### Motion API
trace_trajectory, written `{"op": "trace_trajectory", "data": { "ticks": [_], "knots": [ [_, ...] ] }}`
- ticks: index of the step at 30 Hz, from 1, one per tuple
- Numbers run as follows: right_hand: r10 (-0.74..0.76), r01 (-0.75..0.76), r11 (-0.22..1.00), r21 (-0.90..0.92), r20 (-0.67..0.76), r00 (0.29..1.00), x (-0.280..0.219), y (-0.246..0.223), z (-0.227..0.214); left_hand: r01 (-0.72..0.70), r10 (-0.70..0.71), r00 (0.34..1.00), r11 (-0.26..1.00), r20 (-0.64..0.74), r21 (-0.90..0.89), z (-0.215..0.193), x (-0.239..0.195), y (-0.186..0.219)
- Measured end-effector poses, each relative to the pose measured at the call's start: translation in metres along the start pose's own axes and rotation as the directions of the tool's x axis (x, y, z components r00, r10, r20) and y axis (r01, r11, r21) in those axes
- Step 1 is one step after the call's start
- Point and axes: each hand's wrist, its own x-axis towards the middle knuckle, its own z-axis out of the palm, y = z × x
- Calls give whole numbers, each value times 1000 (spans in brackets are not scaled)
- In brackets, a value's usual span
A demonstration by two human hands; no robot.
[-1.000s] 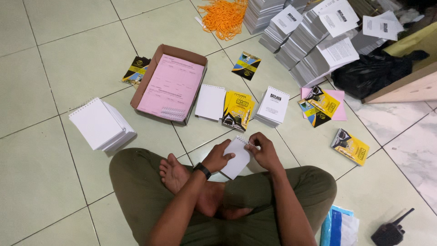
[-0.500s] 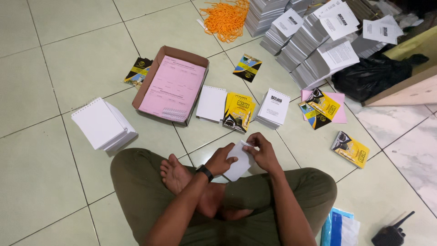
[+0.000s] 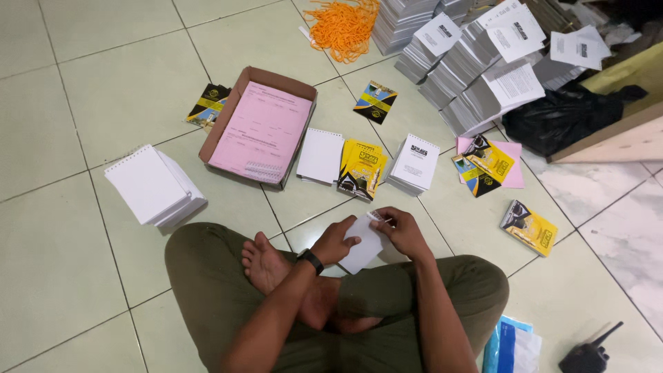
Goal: The person sits on the floor and organizes a stack of small spiral-bound notebooks. They pick up a notebook, flip through its pages, and place it on a pile. They repeat this process with several other notebooks, handling them one by one.
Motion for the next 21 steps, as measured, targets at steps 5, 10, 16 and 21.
{"op": "trace_trajectory", "data": {
  "ticks": [5, 10, 16, 21],
  "knots": [
    [-11, 11, 1000, -1, -1, 1000, 10, 28, 0, -21, 19, 999, 998, -25, -53, -2, 0, -3],
    [5, -5, 999, -36, 11, 1000, 4, 13, -9, -9, 6, 999, 997, -40, -81, -2, 5, 1],
    [13, -9, 994, -113, 31, 999, 5, 36, -16, -2, -1, 999, 995, -32, -101, 0, 3, 12],
    [67, -38, 972, -233, 122, 990, 5, 28, -19, 35, -38, 999, 996, -28, -88, -5, 4, 9]
  ]
}}
